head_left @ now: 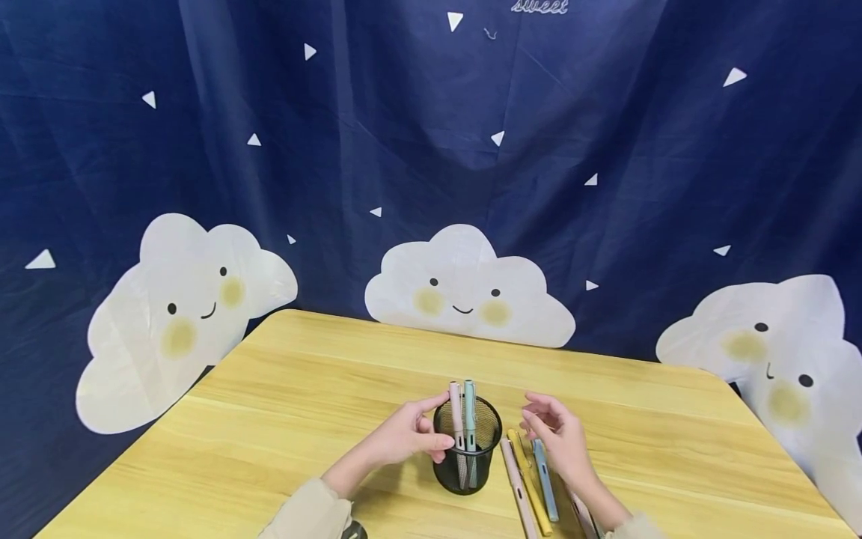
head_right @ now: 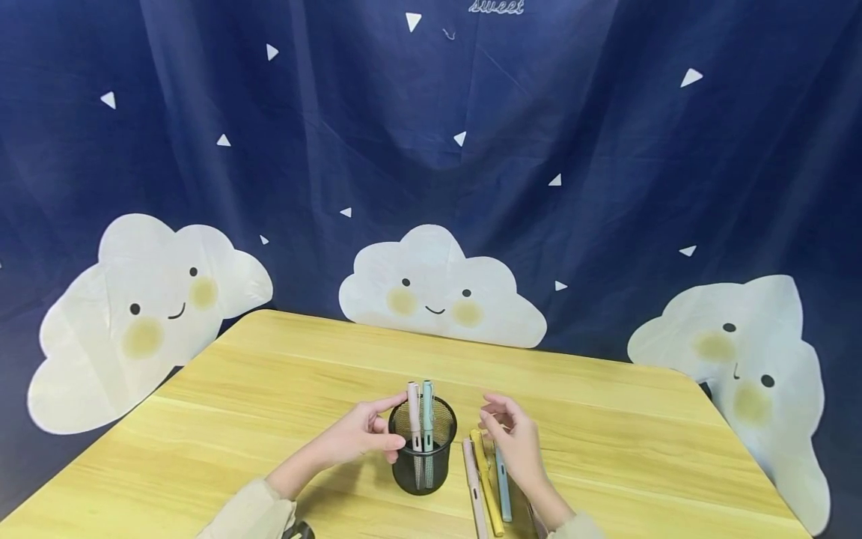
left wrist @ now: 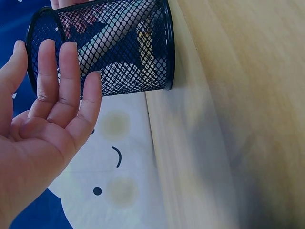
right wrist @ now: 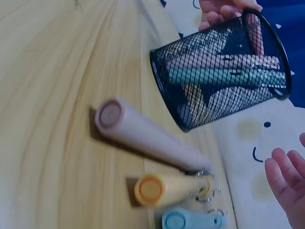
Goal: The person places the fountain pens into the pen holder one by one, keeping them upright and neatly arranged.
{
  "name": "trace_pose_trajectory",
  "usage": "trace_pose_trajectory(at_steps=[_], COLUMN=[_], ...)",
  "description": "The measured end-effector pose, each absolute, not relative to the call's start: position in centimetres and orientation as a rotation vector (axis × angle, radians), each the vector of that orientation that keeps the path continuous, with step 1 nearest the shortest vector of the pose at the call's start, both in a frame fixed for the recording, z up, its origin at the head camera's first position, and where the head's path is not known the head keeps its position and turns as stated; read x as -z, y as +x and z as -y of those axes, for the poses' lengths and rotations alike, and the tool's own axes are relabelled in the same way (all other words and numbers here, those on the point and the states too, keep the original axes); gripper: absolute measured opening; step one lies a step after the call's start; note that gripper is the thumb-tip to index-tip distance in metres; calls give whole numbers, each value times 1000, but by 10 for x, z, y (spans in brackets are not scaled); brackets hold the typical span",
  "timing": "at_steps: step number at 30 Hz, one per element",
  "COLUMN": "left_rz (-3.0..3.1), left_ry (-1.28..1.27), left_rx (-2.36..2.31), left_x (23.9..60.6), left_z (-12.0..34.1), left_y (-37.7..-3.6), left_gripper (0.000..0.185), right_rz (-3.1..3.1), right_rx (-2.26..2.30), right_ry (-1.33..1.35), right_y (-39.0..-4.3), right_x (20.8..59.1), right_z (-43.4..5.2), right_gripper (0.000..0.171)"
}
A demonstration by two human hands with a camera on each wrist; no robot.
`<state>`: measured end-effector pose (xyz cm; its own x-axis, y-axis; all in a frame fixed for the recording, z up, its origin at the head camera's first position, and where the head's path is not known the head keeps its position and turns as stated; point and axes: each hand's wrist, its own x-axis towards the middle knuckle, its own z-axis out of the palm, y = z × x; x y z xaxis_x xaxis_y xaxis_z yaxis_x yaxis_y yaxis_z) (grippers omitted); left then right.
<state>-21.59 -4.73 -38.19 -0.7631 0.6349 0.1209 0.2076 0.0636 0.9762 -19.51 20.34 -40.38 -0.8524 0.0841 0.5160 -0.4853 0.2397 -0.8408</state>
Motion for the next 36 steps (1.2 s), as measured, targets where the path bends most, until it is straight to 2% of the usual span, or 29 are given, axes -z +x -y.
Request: trace_pose_trajectory(at_steps=[15,29,36], left_rz=[-2017,-2199,-2342], left_ry=[830,923,861], left_rx=[-1749,-1672,-1570], left_x=[382,381,378], left_z=[45,48,48], left_y=[-216,-220,-222], left_gripper=[71,69,69], right_rz=[2132,2185,2177], right_rx=[-1557,-1523,-1553], right_ry=[322,252,231], right_y=[-187,-183,-180], right_x=[410,416,417], right_z=[-225,-240,-245], right_gripper=[17,15,17])
